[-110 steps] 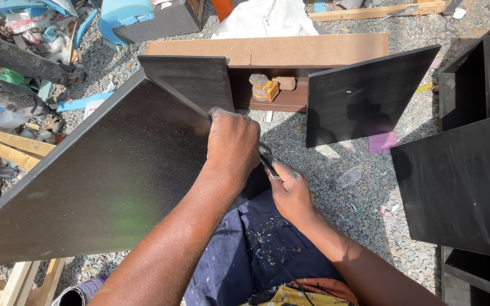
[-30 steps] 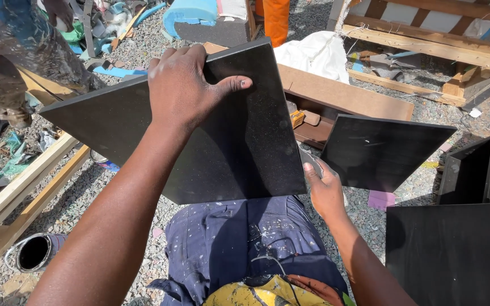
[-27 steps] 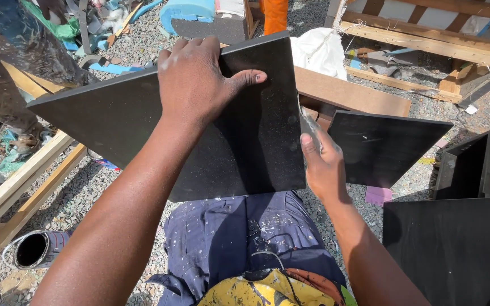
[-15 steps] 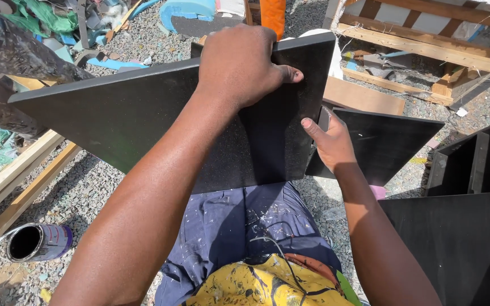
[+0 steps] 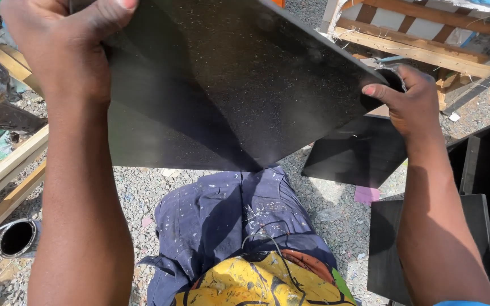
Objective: The person sands the edges and flat surfaces of a black wooden board using a piece of sandpaper. They hold the board with one hand while rubbing the sandpaper against the wood with the other hand, working on both the edges and the main face of the board.
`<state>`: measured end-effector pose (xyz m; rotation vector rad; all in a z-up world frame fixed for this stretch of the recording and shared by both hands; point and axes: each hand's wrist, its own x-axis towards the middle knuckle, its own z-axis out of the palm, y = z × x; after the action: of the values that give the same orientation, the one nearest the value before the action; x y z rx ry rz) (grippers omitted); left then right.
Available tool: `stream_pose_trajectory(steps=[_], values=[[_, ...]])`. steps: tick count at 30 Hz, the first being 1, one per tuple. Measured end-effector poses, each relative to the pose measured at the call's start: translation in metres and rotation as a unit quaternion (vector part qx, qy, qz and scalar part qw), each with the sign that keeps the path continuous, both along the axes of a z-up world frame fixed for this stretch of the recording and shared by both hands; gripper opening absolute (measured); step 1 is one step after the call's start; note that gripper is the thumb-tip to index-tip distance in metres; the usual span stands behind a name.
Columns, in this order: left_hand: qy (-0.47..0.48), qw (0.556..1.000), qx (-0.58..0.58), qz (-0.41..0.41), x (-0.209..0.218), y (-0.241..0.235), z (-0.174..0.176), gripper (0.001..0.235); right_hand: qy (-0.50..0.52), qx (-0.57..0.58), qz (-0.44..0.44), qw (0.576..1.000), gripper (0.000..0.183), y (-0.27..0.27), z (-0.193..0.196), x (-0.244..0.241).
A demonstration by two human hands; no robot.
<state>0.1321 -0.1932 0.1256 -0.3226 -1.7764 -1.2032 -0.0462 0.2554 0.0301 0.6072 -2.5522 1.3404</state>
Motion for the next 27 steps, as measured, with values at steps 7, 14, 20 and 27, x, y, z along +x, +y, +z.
stream_pose_trajectory(steps=[7,14,20,27], values=[[-0.081,0.949,0.294,0.087,0.054,-0.036,-0.095,0.061,0.193,0.172,0.082,0.963,0.055,-0.033,0.070,-0.018],[-0.118,0.913,0.271,0.280,0.058,-0.049,-0.107,0.046,0.206,0.256,0.080,0.941,0.081,-0.106,0.065,-0.015],[-0.287,0.803,-0.122,0.508,0.036,-0.048,-0.077,0.047,0.341,0.284,0.090,0.891,0.075,-0.115,0.051,-0.033],[-0.375,0.826,-0.352,0.232,-0.023,0.046,-0.047,0.077,0.446,0.308,0.098,0.834,0.042,-0.143,0.053,0.004]])
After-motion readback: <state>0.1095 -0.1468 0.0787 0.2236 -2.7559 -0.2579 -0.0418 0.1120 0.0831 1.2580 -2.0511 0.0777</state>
